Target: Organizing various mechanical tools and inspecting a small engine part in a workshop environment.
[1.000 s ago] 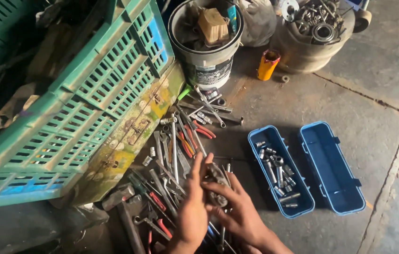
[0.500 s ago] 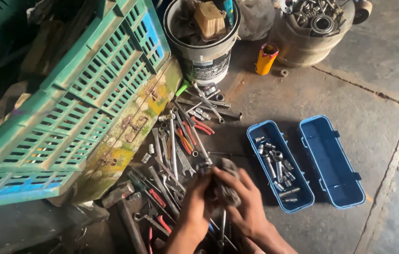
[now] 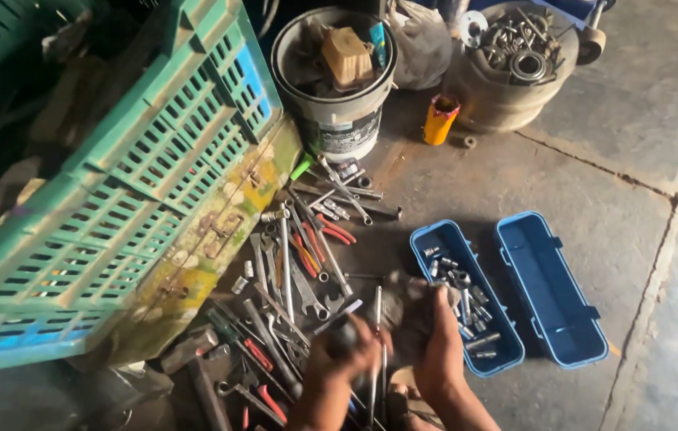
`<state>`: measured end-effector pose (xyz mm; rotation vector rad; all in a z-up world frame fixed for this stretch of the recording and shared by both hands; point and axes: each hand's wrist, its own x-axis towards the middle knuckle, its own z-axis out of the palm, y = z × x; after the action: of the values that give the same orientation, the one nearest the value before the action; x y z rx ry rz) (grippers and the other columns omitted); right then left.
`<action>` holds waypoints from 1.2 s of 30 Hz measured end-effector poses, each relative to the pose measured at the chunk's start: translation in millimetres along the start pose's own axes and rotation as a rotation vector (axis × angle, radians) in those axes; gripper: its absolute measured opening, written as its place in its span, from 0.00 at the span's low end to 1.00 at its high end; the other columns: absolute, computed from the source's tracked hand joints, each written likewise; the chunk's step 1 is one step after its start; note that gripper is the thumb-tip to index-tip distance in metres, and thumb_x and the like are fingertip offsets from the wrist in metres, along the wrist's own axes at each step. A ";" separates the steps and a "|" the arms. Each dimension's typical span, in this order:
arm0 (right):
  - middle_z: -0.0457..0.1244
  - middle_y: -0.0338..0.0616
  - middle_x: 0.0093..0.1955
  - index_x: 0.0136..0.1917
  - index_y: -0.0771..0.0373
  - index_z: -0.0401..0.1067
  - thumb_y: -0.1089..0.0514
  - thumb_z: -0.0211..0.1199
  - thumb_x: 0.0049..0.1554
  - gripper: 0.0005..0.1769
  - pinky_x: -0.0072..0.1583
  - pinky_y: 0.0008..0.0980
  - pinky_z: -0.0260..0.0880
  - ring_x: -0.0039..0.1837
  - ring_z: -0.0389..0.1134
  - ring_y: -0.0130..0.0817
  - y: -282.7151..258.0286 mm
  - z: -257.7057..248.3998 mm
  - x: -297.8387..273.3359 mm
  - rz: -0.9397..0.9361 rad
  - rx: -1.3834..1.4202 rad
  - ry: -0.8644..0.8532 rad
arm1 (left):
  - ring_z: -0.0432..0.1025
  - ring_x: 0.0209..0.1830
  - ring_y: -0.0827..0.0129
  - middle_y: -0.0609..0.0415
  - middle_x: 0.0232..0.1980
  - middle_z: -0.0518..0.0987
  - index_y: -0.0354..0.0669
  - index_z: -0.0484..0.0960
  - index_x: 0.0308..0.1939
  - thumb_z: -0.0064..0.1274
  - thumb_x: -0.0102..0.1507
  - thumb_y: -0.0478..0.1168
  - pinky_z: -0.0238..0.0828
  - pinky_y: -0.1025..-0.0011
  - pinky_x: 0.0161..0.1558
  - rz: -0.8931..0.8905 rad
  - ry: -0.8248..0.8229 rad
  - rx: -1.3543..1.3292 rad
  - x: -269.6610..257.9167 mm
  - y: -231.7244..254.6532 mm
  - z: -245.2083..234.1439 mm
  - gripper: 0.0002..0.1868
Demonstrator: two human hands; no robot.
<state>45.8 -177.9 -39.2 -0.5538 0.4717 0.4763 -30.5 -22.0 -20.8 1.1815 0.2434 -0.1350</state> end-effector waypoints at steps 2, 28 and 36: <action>0.60 0.50 0.73 0.79 0.58 0.55 0.33 0.52 0.60 0.43 0.70 0.43 0.60 0.70 0.64 0.41 -0.5 18.3 -8.2 -0.290 -0.423 -0.110 | 0.70 0.41 0.76 0.57 0.44 0.81 0.40 0.86 0.52 0.56 0.63 0.42 0.64 0.76 0.41 0.103 0.145 -0.090 5.1 74.2 25.3 0.16; 0.64 0.44 0.65 0.74 0.57 0.63 0.50 0.50 0.62 0.28 0.65 0.38 0.64 0.66 0.65 0.38 -11.5 3.1 -4.7 0.060 -0.603 0.000 | 0.73 0.55 0.49 0.37 0.52 0.80 0.39 0.81 0.56 0.37 0.74 0.59 0.66 0.58 0.55 0.013 0.271 0.681 15.1 14.4 52.8 0.28; 0.69 0.46 0.56 0.59 0.58 0.73 0.70 0.57 0.59 0.17 0.62 0.37 0.73 0.60 0.72 0.39 -71.6 -136.9 68.1 -0.426 -1.843 -0.293 | 0.81 0.42 0.61 0.49 0.40 0.86 0.38 0.86 0.42 0.46 0.70 0.56 0.76 0.68 0.47 -0.009 -0.083 0.292 2.9 42.8 46.8 0.25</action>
<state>98.5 -292.5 -151.5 -2.2482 -0.5420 0.4621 -12.4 -49.3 33.6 1.4614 0.1588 -0.2330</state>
